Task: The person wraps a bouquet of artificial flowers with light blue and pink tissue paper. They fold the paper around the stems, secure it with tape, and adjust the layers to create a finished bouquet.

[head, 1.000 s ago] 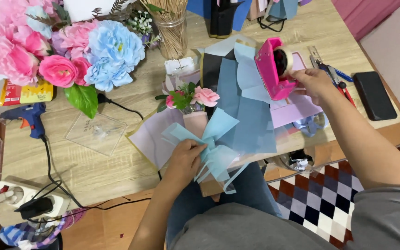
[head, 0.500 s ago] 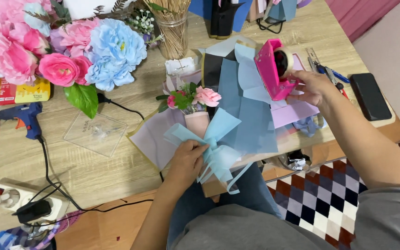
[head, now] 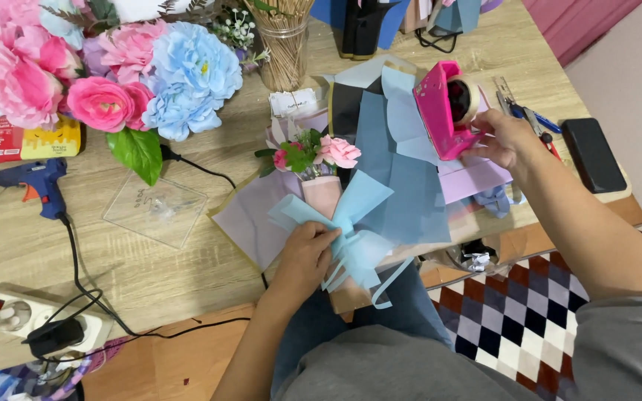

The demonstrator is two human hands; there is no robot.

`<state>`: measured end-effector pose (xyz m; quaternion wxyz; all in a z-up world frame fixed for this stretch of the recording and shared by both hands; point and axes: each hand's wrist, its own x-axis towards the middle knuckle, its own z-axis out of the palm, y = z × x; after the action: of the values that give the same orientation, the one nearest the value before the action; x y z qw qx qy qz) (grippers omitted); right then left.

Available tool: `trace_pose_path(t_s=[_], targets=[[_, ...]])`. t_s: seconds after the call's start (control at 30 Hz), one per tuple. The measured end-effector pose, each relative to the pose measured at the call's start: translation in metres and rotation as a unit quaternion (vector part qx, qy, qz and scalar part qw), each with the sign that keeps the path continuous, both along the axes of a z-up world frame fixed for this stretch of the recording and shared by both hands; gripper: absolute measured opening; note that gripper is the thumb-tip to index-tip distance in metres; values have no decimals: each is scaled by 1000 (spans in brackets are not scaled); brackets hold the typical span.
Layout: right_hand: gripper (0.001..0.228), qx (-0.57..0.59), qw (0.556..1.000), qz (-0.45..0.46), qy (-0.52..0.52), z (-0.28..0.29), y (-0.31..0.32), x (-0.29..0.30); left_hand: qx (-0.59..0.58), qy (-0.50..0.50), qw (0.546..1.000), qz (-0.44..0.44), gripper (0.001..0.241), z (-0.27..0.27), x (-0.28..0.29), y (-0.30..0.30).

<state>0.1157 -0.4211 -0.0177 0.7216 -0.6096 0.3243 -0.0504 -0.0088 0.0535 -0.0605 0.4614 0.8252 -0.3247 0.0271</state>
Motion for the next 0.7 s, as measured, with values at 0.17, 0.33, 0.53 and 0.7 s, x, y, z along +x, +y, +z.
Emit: trace_pose_path(t_s=[0.17,0.33,0.53,0.7], targets=[[22,10,1000,-8,-12,6,13,-2,-1,4,1000,8,33,2,-1,0],[19,19,1000,-9,-17,-4,9,-1,14,10,1000,2,35,1,0,0],[19,34,999,-14,-35,0,14,-3,16,8,1000,4,35,-2,0,0],[17,43,998,-22,-39,0,15,-2,19,12,1000,-5,37,-2,1,0]])
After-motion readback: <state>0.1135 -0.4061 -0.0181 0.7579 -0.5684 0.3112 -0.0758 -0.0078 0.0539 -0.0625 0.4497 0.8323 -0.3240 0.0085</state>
